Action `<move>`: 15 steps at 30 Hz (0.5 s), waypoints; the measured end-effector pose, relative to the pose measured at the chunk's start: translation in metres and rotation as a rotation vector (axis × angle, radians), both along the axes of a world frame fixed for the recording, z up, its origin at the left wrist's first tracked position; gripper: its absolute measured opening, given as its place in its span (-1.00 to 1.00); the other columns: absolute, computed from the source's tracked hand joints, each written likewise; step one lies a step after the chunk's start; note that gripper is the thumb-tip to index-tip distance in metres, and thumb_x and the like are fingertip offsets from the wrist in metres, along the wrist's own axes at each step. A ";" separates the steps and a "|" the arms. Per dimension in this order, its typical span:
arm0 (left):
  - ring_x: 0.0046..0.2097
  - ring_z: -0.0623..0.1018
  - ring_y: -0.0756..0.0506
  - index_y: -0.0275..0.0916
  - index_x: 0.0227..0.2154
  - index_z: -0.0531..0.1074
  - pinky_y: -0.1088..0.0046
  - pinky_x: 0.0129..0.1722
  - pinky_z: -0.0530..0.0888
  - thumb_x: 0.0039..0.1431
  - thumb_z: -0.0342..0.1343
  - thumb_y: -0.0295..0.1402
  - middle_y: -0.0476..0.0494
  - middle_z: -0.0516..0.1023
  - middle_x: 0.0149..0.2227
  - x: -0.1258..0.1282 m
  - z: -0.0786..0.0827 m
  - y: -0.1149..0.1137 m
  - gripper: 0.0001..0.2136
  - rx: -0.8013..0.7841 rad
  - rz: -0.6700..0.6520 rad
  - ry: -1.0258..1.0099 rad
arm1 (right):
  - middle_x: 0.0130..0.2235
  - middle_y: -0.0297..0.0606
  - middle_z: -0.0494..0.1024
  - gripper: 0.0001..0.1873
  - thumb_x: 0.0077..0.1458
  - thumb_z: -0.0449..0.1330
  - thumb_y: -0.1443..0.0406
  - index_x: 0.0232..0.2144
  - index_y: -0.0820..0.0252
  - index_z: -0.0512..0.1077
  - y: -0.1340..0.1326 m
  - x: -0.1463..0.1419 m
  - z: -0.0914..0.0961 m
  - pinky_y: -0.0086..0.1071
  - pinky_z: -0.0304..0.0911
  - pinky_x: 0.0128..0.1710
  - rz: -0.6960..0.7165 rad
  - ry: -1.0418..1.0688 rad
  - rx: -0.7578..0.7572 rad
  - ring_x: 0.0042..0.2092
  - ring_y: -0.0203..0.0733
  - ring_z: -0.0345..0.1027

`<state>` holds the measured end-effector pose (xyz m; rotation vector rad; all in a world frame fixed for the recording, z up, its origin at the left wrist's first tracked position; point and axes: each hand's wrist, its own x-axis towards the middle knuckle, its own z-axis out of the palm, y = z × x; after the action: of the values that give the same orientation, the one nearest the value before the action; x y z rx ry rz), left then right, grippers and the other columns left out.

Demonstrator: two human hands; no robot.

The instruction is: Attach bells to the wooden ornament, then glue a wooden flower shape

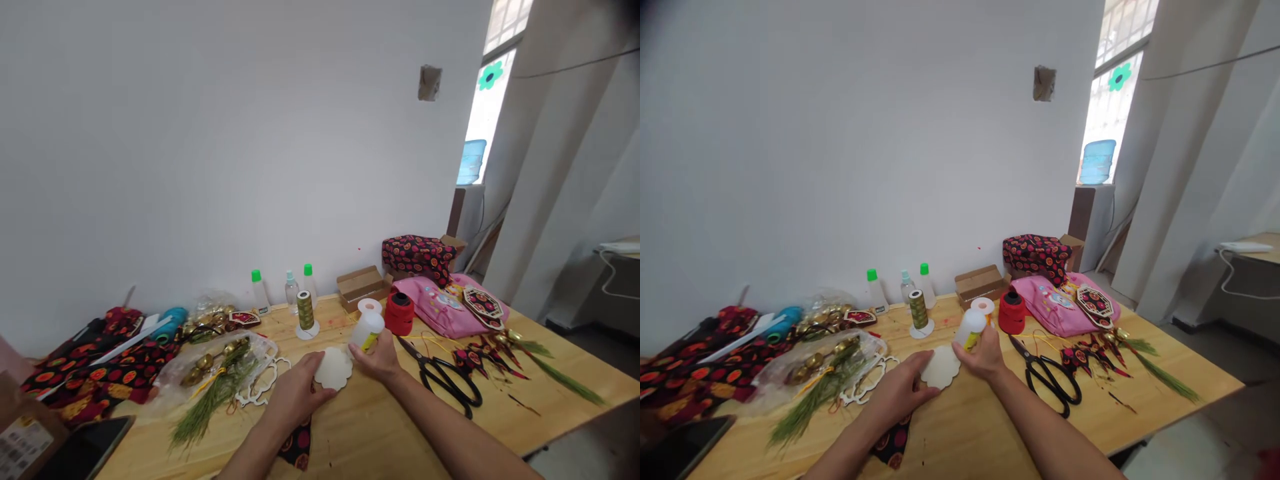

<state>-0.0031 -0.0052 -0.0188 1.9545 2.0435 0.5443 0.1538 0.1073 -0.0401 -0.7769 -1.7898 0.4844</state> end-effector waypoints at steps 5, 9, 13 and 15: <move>-0.08 0.37 -0.10 -0.18 -0.04 0.19 0.48 -0.14 0.26 -0.16 0.07 -0.21 -0.07 0.31 0.00 0.001 -0.005 0.000 -0.47 0.018 0.044 -0.001 | -0.63 -0.32 0.36 -0.79 -0.23 0.10 0.17 -0.57 0.20 0.25 0.001 -0.001 -0.006 -0.36 0.25 -0.56 -0.017 0.037 0.034 -0.54 -0.20 0.27; -0.08 0.37 -0.06 -0.20 -0.03 0.17 0.51 -0.11 0.24 -0.16 0.05 -0.25 -0.06 0.29 0.00 0.000 -0.007 0.000 -0.46 0.007 0.044 -0.021 | -0.63 -0.31 0.37 -0.78 -0.25 0.13 0.18 -0.55 0.21 0.25 0.000 -0.003 -0.011 -0.39 0.24 -0.62 -0.002 0.052 0.014 -0.60 -0.24 0.25; -0.03 0.34 -0.09 -0.21 -0.04 0.19 0.47 -0.06 0.23 -0.18 0.06 -0.28 -0.09 0.25 0.04 0.000 -0.009 0.000 -0.47 0.027 0.059 -0.047 | -0.62 -0.27 0.38 -0.74 -0.26 0.14 0.15 -0.56 0.23 0.25 -0.004 0.000 -0.011 -0.39 0.24 -0.63 -0.010 0.097 -0.078 -0.60 -0.23 0.27; 0.02 0.29 -0.10 -0.24 -0.03 0.19 0.45 -0.03 0.20 -0.18 0.07 -0.26 -0.13 0.24 0.06 0.000 -0.010 -0.001 -0.45 0.039 0.062 -0.050 | -0.61 -0.27 0.39 -0.73 -0.27 0.14 0.14 -0.56 0.24 0.27 -0.005 0.001 -0.011 -0.38 0.25 -0.61 -0.014 0.104 -0.095 -0.59 -0.22 0.28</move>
<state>-0.0035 -0.0063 -0.0284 1.8842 2.0837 0.6449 0.1550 0.1020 -0.0509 -0.8148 -1.6732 0.5935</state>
